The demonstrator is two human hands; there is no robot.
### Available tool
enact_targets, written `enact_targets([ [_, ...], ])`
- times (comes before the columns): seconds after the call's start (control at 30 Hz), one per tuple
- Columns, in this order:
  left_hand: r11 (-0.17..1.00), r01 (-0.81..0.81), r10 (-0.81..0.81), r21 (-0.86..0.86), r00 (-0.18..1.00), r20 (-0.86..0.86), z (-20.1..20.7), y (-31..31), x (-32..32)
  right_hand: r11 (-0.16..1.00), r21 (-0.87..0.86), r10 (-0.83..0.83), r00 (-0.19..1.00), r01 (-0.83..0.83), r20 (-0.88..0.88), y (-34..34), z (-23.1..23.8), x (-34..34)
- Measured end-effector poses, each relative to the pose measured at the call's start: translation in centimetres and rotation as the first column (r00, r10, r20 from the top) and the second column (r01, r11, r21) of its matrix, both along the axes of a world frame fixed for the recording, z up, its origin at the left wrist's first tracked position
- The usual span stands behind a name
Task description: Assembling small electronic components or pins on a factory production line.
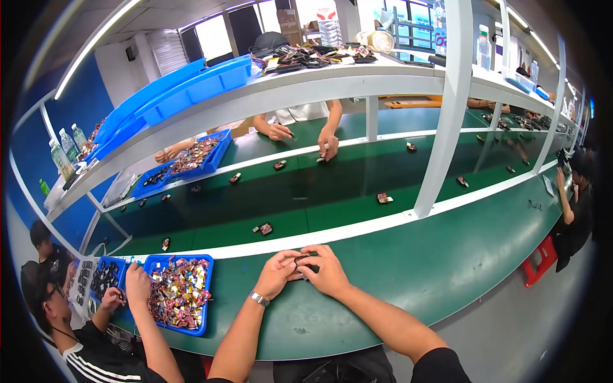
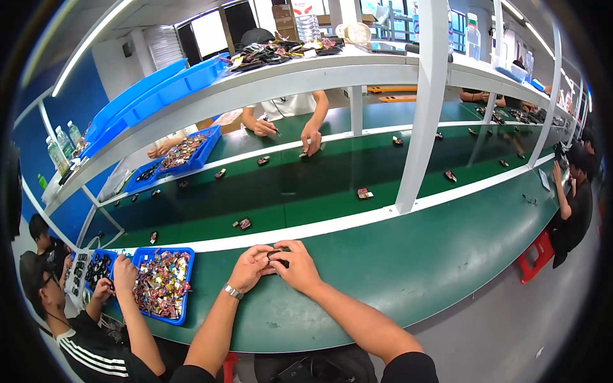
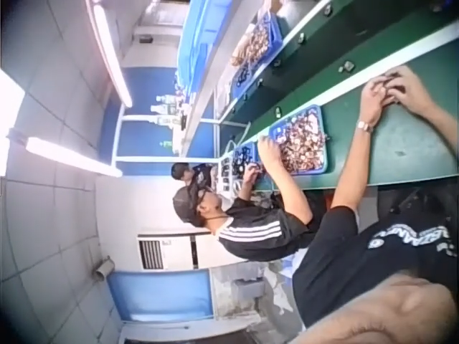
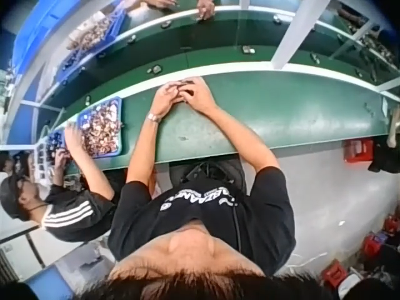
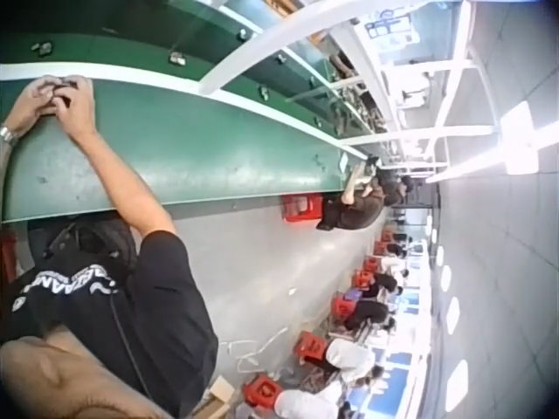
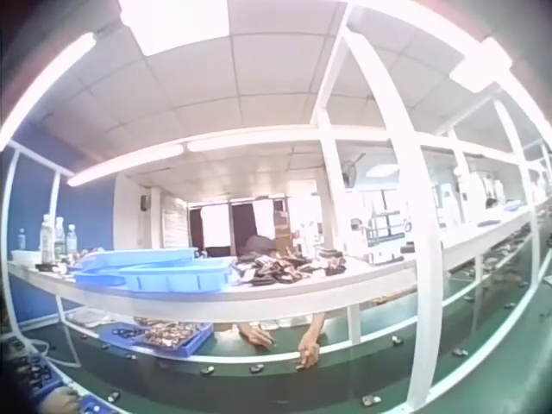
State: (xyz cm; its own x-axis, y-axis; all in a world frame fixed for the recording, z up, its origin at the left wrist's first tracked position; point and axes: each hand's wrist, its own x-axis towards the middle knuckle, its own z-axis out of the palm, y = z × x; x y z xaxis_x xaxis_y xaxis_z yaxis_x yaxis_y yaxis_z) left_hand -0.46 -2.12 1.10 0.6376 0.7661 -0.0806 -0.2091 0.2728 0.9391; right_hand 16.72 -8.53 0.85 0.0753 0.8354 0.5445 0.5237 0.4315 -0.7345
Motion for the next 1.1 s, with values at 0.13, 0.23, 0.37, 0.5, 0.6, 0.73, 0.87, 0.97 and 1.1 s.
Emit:
enact_targets([
  [0.13,0.999,-0.015,0.013,0.035,0.999,0.042,0.1,0.2,-0.1,0.998,0.06,0.032,0.999,-0.032,0.005,0.4,0.6,-0.4],
  [0.23,1.0,0.002,-0.003,0.015,0.999,0.044,0.1,0.2,-0.2,0.997,0.066,0.047,0.998,-0.049,0.03,0.2,0.7,-0.2],
  [0.37,1.0,0.005,-0.005,0.001,0.999,0.035,-0.3,0.4,-0.2,0.998,0.059,0.024,1.0,-0.023,-0.007,0.2,0.2,-0.6],
  [0.5,0.999,-0.03,0.026,0.04,0.995,0.092,-0.4,0.4,-0.4,0.993,0.111,0.029,0.999,-0.033,0.036,0.1,0.8,-0.6],
  [0.6,1.0,-0.009,0.008,0.016,0.998,0.063,0.1,0.1,-0.2,1.0,0.022,-0.002,1.0,0.002,-0.018,-0.2,0.6,-0.1],
  [0.73,1.0,0.003,-0.003,0.0,0.998,0.069,0.0,0.3,-0.2,0.999,0.046,0.03,0.999,-0.028,-0.04,0.2,0.4,-0.1],
  [0.87,0.997,-0.042,0.039,0.06,0.998,0.043,-0.1,0.0,0.1,0.998,0.057,0.025,0.998,-0.022,-0.052,0.5,0.0,-0.5],
  [0.97,0.996,-0.06,0.058,0.065,0.998,0.029,0.1,-0.1,0.2,0.997,0.061,0.056,0.998,-0.053,-0.041,0.4,0.4,-0.3],
  [1.1,0.999,-0.039,0.039,0.029,0.999,-0.006,0.0,-0.1,0.3,0.998,0.06,0.004,1.0,-0.005,0.023,0.1,0.9,-0.2],
])
